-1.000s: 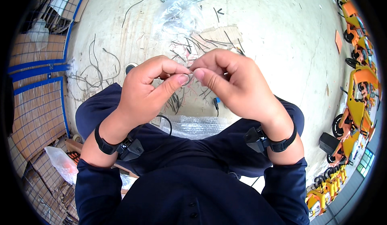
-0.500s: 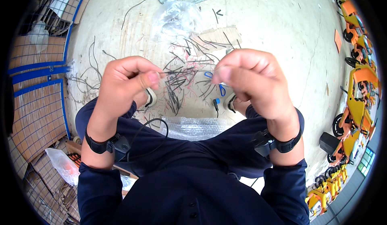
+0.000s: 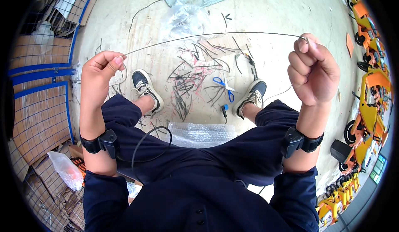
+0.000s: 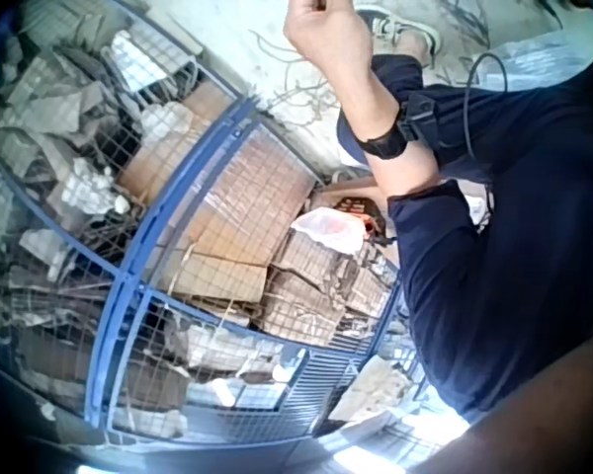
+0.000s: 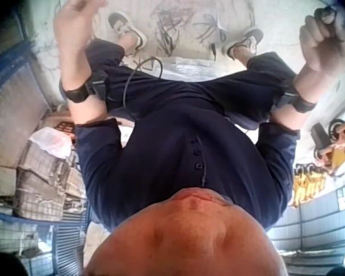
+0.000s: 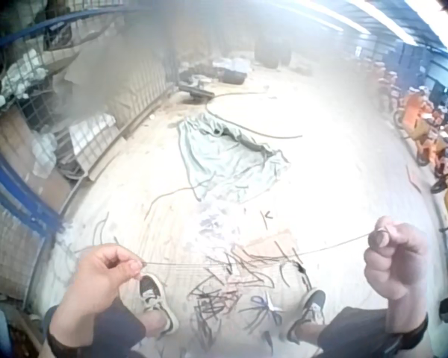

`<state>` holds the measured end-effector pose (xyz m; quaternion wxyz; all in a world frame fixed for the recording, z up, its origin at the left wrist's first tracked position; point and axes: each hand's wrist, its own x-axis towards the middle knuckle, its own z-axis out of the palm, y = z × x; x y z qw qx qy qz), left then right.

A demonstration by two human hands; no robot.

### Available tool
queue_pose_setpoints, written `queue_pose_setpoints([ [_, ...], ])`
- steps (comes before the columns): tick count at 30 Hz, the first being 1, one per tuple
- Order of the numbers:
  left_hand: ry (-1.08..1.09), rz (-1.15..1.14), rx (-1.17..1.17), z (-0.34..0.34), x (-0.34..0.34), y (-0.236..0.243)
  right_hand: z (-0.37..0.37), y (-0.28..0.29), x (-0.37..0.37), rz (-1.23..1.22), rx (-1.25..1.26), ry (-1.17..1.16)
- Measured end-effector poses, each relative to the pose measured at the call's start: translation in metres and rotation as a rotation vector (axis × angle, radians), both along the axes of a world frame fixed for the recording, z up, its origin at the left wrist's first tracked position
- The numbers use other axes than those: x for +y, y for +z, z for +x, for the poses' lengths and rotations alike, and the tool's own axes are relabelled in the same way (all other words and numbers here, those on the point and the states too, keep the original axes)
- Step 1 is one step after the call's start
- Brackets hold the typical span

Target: The person strips the ends of wires using scissors and then twists the exposed wire ends together to join them.

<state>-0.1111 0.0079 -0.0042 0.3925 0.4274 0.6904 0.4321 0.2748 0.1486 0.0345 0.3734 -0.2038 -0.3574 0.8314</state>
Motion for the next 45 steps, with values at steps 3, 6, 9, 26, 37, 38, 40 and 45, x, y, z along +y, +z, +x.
queue_pose_setpoints([
  [3, 0.062, 0.026, 0.074, -0.006, 0.002, -0.001, 0.011, -0.003, 0.006, 0.001, 0.046, 0.007],
  [6, 0.11, 0.058, 0.114, -0.013, 0.003, 0.003, 0.018, -0.002, 0.01, 0.012, 0.078, -0.028],
  [9, 0.176, 0.077, 0.158, -0.023, 0.002, 0.005, 0.021, -0.002, 0.011, 0.0, -0.011, -0.061],
  [26, -0.529, 0.335, 0.138, 0.099, -0.006, -0.003, -0.086, -0.036, -0.074, 0.095, -0.556, 0.169],
  [37, -0.51, 0.447, 0.316, 0.098, -0.002, -0.008, -0.088, -0.022, -0.081, 0.632, -0.804, 0.204],
  [38, -0.523, 0.458, 0.323, 0.097, -0.002, -0.007, -0.089, -0.019, -0.08, 0.716, -0.85, 0.201],
  [40, -0.554, 0.482, 0.335, 0.098, 0.0, -0.007, -0.09, -0.028, -0.08, 0.901, -0.798, 0.143],
  [45, -0.572, 0.253, 0.059, 0.097, -0.001, 0.0, -0.088, -0.027, -0.08, 0.999, -0.825, 0.187],
])
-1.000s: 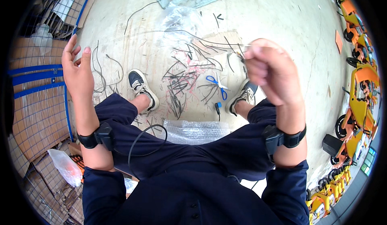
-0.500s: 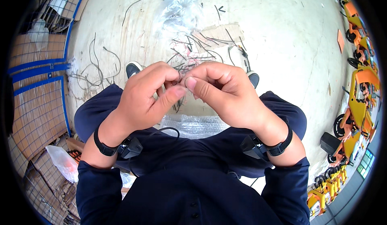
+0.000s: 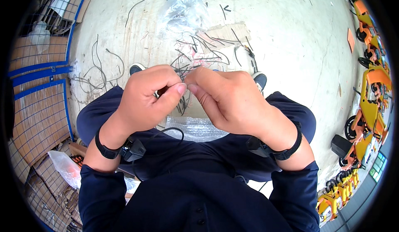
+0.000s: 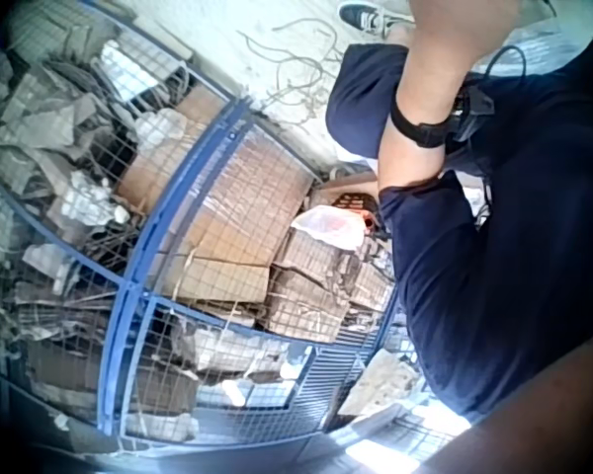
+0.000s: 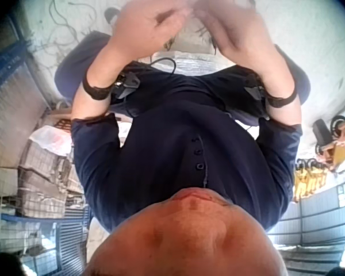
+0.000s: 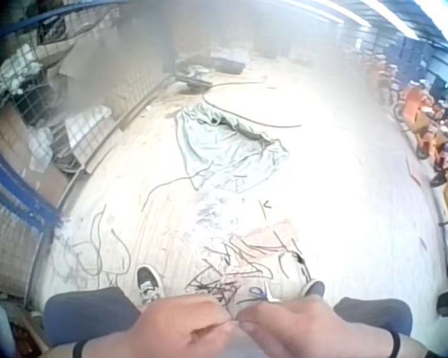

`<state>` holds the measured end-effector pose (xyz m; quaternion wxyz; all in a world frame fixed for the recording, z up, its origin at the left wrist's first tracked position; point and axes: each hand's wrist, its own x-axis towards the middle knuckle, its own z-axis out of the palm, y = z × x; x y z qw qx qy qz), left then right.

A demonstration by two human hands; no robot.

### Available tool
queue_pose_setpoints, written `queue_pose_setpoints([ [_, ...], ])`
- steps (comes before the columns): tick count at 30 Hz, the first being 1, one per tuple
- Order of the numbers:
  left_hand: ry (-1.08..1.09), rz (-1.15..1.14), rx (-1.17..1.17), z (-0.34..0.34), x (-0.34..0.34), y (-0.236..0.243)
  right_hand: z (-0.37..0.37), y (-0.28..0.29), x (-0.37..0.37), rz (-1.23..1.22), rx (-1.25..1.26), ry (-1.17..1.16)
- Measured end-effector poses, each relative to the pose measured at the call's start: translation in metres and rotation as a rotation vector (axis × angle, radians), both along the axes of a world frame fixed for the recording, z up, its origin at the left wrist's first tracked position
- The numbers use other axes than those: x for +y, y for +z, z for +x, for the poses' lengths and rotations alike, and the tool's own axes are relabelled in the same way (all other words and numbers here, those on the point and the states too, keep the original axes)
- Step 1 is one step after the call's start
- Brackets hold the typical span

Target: The person strips the ends of wires using scissors and then twists the exposed wire ends together to join them.

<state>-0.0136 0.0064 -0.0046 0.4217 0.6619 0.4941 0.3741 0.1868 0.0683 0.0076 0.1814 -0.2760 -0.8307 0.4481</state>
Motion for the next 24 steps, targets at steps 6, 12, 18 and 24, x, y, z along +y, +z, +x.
queue_pose_setpoints([
  [6, -0.107, -0.401, -0.533, -0.001, -0.005, 0.009, 0.005, 0.011, 0.005, -0.466, 0.156, 0.131],
  [12, -0.261, -0.453, -0.845, -0.004, -0.007, 0.005, 0.004, 0.01, 0.005, -0.85, 0.375, 0.231],
  [18, -0.28, -0.474, -0.943, -0.002, -0.011, 0.006, -0.001, 0.004, 0.003, -1.149, 0.567, 0.291],
  [24, -0.244, -0.531, -1.012, 0.001, -0.012, 0.011, -0.003, -0.006, -0.001, -1.292, 0.7, 0.335],
])
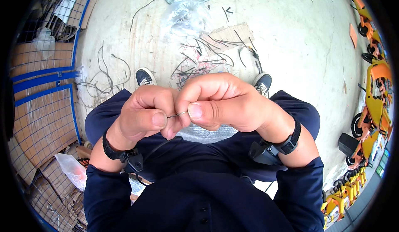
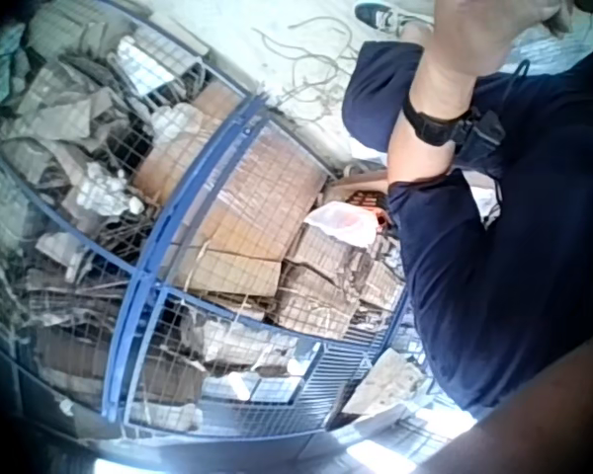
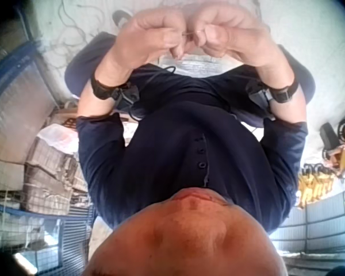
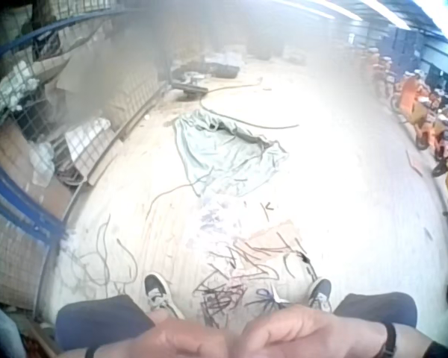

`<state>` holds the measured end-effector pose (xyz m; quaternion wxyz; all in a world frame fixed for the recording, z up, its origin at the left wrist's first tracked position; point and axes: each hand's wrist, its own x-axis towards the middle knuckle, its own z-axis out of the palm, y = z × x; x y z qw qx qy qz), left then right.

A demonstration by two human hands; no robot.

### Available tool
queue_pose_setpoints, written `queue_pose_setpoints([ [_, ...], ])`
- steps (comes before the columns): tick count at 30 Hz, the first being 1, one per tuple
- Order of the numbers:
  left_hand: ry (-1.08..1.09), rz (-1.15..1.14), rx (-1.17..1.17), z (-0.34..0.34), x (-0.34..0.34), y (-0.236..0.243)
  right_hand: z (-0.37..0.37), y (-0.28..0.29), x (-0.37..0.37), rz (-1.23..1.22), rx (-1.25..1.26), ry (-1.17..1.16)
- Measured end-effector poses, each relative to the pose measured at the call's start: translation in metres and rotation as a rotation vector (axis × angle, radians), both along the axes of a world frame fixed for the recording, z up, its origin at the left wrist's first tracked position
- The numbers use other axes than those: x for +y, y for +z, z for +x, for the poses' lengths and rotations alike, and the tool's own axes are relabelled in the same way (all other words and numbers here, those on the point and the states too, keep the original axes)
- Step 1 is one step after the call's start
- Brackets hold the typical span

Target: The person strips the ends of wires using scissors and then twists the exposed wire ends together to join them.

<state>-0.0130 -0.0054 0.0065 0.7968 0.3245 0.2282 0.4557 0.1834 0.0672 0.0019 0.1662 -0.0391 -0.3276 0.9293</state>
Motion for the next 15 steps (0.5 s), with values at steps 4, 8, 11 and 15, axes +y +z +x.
queue_pose_setpoints([
  [4, 0.006, 0.025, -0.046, 0.002, 0.001, 0.0, -0.001, -0.002, -0.001, -0.054, 0.04, 0.008],
  [8, -0.045, 0.044, -0.171, 0.002, 0.005, 0.001, -0.001, 0.0, 0.0, -0.106, 0.07, 0.018],
  [11, -0.037, 0.058, -0.249, 0.004, 0.007, -0.002, -0.003, -0.004, 0.001, -0.181, 0.189, 0.059],
  [15, -0.006, 0.107, -0.35, 0.01, 0.011, -0.005, -0.005, -0.004, 0.002, -0.216, 0.227, 0.044],
])
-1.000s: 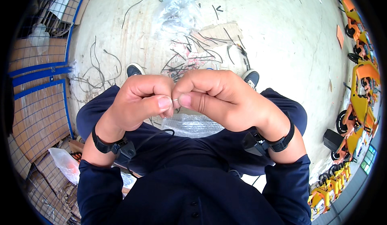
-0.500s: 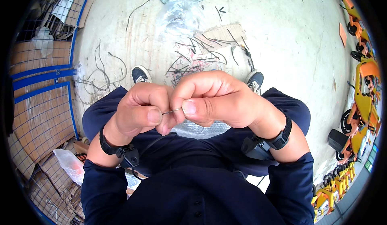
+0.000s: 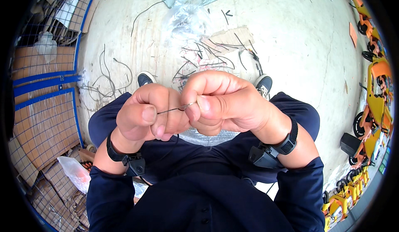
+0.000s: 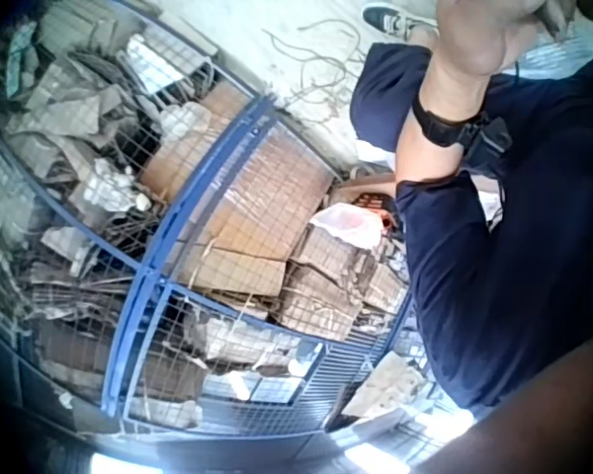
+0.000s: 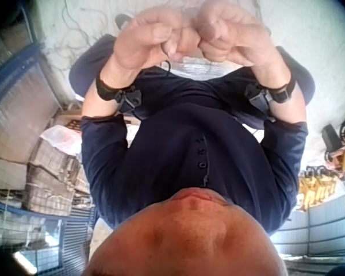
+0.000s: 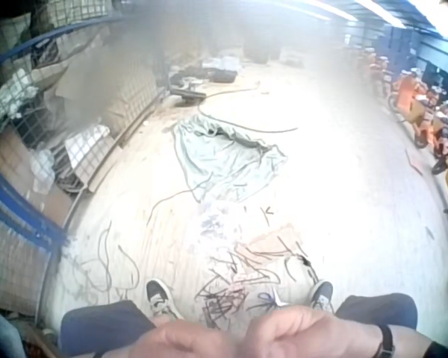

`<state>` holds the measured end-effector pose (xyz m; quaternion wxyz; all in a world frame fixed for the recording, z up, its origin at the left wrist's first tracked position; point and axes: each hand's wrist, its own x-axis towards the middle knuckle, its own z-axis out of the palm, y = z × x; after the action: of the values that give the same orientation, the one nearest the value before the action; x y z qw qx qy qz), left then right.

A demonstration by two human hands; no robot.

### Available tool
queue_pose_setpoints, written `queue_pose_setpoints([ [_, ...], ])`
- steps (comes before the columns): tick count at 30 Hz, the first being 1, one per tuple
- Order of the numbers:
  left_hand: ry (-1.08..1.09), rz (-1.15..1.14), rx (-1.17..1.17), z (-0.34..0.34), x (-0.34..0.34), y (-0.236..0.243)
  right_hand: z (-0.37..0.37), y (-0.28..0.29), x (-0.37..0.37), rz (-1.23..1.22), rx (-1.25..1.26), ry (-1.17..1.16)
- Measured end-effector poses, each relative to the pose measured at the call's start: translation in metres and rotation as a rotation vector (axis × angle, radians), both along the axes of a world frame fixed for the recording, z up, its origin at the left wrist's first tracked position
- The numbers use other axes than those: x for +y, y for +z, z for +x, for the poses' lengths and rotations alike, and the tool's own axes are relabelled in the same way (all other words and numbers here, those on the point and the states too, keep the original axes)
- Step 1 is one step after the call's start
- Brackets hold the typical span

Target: The person strips the ends of wires using scissors and then twists the exposed wire ends together to join them.

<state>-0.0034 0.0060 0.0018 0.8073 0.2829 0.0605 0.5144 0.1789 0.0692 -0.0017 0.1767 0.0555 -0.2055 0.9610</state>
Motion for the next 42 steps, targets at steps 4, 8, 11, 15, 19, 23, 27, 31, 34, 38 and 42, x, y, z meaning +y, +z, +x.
queue_pose_setpoints([
  [4, -0.007, -0.001, -0.045, 0.002, 0.004, 0.002, 0.001, 0.004, 0.002, -0.027, 0.024, -0.006],
  [8, -0.011, 0.017, -0.041, 0.001, 0.004, 0.003, 0.001, 0.004, 0.0, -0.042, 0.049, -0.001],
  [11, -0.004, 0.036, -0.052, 0.003, 0.001, 0.005, 0.004, 0.007, -0.004, -0.052, 0.039, -0.021],
  [15, -0.008, -0.001, -0.105, 0.006, 0.0, 0.007, 0.001, 0.005, -0.001, -0.098, 0.128, 0.027],
  [19, -0.031, -0.02, -0.151, 0.008, 0.004, 0.01, 0.0, 0.007, 0.002, -0.121, 0.161, 0.05],
  [23, 0.023, 0.037, 0.075, 0.002, 0.004, 0.007, 0.002, 0.01, 0.004, 0.015, 0.02, -0.066],
  [27, 0.122, 0.096, 0.515, -0.006, 0.004, 0.016, 0.005, 0.007, 0.009, 0.018, -0.031, -0.109],
  [31, 0.264, 0.195, 0.755, -0.006, 0.003, 0.017, 0.003, 0.007, 0.005, 0.091, -0.127, -0.126],
  [34, 0.369, 0.132, 0.849, 0.001, 0.002, 0.023, 0.002, 0.006, 0.004, 0.147, -0.213, -0.122],
  [38, 0.475, 0.22, 1.019, -0.001, 0.002, 0.015, 0.001, 0.013, 0.006, 0.354, -0.393, -0.195],
  [42, 0.606, 0.548, 1.172, -0.006, 0.007, 0.009, 0.004, 0.022, 0.008, 0.726, -0.652, -0.298],
])
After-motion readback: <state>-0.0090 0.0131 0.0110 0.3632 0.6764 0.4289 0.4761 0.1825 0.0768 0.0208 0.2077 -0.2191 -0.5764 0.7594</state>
